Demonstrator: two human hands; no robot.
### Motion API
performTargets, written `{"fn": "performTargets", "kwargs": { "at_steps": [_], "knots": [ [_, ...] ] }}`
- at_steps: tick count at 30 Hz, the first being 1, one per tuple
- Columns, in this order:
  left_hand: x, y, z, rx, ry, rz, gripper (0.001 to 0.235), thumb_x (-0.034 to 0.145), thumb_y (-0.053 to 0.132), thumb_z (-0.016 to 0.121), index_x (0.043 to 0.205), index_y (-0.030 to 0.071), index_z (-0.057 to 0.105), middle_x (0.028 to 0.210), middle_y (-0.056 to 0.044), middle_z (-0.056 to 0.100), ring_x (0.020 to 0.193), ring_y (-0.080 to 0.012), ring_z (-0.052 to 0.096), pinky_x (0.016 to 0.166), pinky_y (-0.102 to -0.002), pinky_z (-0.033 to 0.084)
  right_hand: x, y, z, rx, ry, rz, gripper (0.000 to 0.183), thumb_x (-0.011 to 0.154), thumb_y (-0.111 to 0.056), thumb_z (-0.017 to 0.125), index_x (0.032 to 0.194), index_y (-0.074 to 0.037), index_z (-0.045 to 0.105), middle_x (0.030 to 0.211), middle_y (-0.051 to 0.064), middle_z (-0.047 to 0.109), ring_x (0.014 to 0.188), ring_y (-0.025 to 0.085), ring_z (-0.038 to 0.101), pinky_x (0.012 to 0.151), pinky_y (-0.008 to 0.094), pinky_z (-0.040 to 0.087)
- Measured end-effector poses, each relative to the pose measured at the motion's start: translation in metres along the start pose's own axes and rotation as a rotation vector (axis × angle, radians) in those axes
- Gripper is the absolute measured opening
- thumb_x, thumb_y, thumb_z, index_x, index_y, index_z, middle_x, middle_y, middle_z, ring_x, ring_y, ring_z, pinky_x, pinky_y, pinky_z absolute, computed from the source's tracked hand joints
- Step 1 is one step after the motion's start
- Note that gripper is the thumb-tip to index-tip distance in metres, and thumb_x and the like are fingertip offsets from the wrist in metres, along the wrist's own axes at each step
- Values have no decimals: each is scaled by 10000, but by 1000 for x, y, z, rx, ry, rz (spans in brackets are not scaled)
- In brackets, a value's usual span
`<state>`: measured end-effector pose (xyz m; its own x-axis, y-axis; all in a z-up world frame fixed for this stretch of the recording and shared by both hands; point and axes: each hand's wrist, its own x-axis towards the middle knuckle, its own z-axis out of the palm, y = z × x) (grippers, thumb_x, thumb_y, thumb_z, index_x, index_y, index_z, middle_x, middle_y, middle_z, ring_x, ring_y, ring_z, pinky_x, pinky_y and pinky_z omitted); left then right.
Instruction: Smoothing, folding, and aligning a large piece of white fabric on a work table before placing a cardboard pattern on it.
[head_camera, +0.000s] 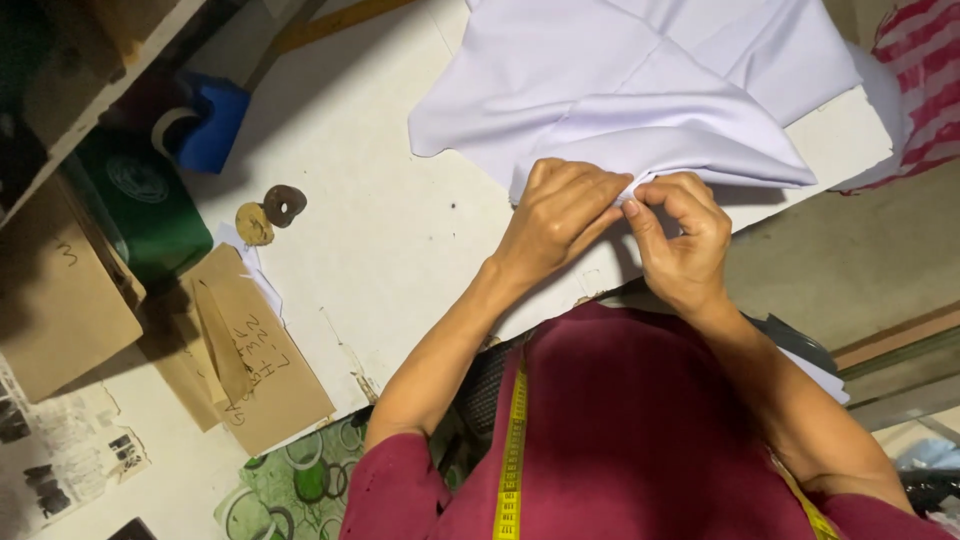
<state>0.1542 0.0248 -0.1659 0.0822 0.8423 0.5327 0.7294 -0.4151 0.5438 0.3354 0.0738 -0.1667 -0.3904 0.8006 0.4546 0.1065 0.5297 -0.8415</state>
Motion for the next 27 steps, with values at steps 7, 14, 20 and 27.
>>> {"fn": "performTargets", "kwargs": {
  "at_steps": [7,14,20,27],
  "knots": [
    [13,7,3,-24,65,27,212,1034,214,644,1200,97,704,973,-45,763,941,-199,721,908,-342,462,6,0,-8,24,-38,35,24,1015,62,734,992,64,728,888,170,658,831,352,645,792,440,487],
    [19,8,5,-64,37,11,202,1041,202,627,1190,89,705,963,-54,762,927,-207,726,899,-342,468,10,2,-14,51,-4,71,29,989,32,798,985,41,771,839,146,689,821,307,676,830,415,504],
    [26,11,3,-122,-28,13,178,1030,180,633,1148,68,703,910,-80,743,881,-227,712,871,-356,474,11,4,-17,54,39,75,64,953,4,853,975,9,793,801,103,704,801,272,677,843,388,511],
    [30,3,13,-35,-23,74,170,1035,207,620,1102,85,718,838,-57,723,810,-213,694,822,-342,474,14,18,-24,3,40,45,88,950,-2,858,1001,-5,787,816,103,719,806,257,654,801,375,516]
  ]
}}
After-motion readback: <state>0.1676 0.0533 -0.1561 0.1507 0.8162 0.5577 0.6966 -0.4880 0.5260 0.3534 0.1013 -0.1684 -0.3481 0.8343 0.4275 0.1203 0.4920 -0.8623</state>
